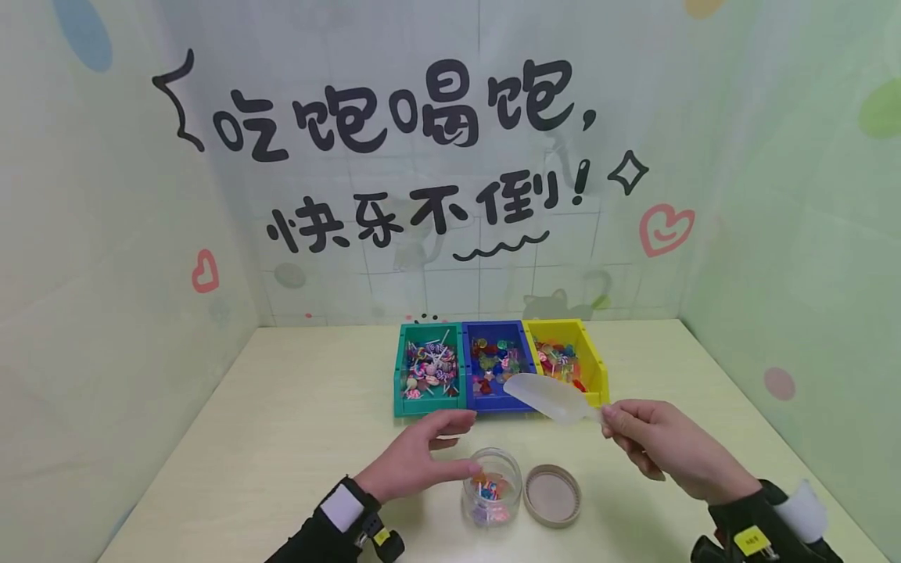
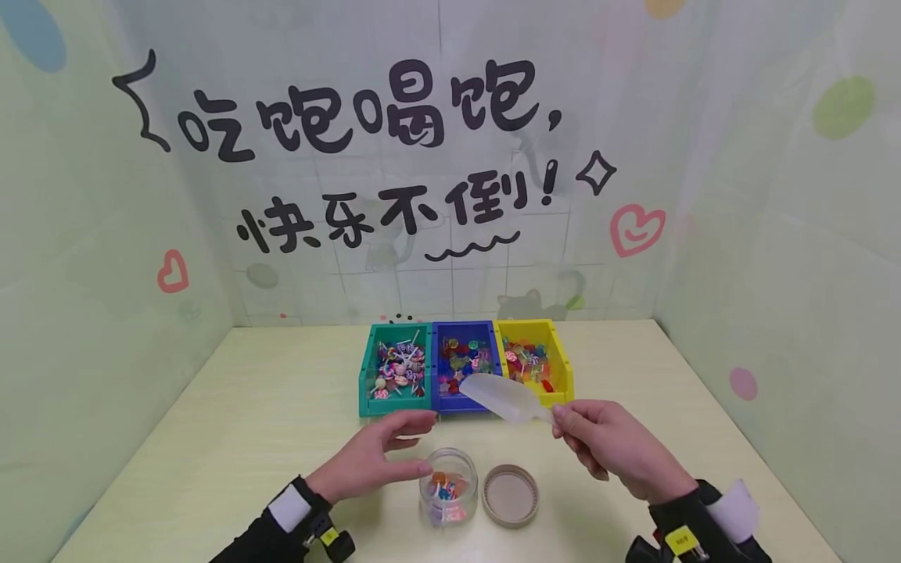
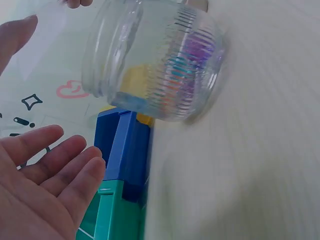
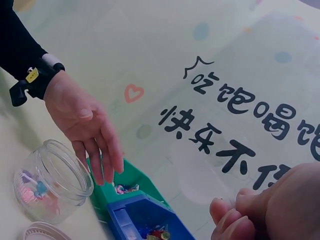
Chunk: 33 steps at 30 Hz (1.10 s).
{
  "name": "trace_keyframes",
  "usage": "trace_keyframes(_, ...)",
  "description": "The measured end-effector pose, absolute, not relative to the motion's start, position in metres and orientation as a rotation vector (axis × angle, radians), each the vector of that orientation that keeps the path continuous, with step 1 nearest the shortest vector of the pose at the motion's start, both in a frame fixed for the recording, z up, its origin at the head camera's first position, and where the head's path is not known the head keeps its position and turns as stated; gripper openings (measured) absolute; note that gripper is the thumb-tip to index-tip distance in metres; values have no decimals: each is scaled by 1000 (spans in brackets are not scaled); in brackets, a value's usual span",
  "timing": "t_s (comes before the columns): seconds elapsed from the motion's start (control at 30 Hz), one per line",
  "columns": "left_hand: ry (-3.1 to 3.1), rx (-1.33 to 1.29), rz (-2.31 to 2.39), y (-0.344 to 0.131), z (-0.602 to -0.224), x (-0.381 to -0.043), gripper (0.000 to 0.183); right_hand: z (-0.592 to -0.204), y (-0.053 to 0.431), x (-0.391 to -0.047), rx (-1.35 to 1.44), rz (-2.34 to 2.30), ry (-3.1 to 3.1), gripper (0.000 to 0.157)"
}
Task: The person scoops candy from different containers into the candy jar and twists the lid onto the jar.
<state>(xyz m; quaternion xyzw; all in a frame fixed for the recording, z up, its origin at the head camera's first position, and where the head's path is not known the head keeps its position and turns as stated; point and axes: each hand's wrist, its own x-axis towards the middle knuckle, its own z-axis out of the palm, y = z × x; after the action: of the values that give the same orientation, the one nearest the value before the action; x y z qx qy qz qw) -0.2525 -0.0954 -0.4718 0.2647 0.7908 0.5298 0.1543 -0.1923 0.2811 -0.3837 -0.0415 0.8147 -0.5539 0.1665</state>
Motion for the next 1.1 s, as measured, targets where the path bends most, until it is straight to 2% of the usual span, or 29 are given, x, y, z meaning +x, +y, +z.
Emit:
trace_keyframes(0.53,2474,593,1697,-136,-439,-281,71,-380,293,-197,32,-1609,2368,39)
trace_keyframes(0.77,2580,485,1695,-150,-438,-294,71,-382,299,-202,89,-1603,2406,38)
trace_keyframes(1.1,2722,245,1707,-159,-450,-312,62,-392,315,-214,120,-1599,2446,37)
